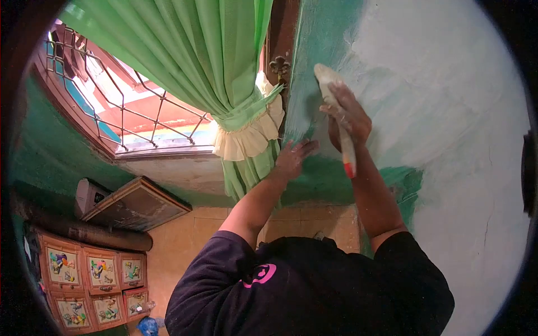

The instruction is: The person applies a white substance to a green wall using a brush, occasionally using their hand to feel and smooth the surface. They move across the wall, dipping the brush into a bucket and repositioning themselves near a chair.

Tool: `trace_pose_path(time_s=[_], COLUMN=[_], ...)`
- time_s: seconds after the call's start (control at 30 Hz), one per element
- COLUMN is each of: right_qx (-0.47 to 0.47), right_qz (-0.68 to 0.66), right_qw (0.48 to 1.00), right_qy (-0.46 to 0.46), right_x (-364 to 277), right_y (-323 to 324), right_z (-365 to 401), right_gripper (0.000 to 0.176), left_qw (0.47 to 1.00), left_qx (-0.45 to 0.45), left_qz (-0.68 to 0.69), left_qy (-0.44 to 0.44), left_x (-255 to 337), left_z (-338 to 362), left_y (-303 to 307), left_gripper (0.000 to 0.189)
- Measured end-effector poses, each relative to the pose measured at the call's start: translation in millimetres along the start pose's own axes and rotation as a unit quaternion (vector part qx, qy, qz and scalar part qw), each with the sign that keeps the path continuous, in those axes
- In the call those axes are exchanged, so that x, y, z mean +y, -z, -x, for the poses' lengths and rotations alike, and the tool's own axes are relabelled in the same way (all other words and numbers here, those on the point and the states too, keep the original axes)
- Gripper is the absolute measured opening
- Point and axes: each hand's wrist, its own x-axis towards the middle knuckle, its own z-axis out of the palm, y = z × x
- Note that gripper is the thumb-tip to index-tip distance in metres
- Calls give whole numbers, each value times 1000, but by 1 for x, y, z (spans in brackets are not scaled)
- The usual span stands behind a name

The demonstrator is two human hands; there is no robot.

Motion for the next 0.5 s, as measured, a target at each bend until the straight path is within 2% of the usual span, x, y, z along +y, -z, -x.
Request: trace_pose_path(time_s=[0.07,0.1,0.17,0.2,0.27,0.3,0.33,0.37,0.43,0.47,0.5], right_qx=[-82,-203,-283,-285,-360,-357,-323,-288,-106,-104,-21], right_qz=[11,80,-66,-68,-84,-84,-40,6,-32,-30,6], right_qw=[990,973,951,951,899,901,921,936,987,988,999], right_qy=[-110,-75,-103,-100,-237,-232,-214,-200,-113,-113,-37], right_x=[0,-8,-11,-15,-23,-13,3,16,-1,1,4], right_y=[-15,-11,-23,-22,-24,-25,-26,-25,-2,4,7], right_z=[47,66,120,122,126,120,111,105,9,-15,-35], right_gripper=[29,31,32,32,23,23,20,17,24,24,22], left_qw=[999,999,957,957,889,892,962,993,996,997,997], left_qx=[-44,-44,-238,-237,-156,-152,-129,-103,-77,-51,-50], left_qz=[10,10,145,145,380,377,218,54,54,54,53], left_qy=[3,5,85,88,200,201,105,4,-2,-4,-5], left_x=[0,1,0,-1,-4,-6,-5,-1,1,1,2], left_z=[2,2,-3,-3,2,2,6,10,8,6,6], left_y=[-5,-8,-15,-17,-21,-19,-17,-15,-9,-7,-9], left_gripper=[59,59,60,60,59,59,61,63,65,67,67])
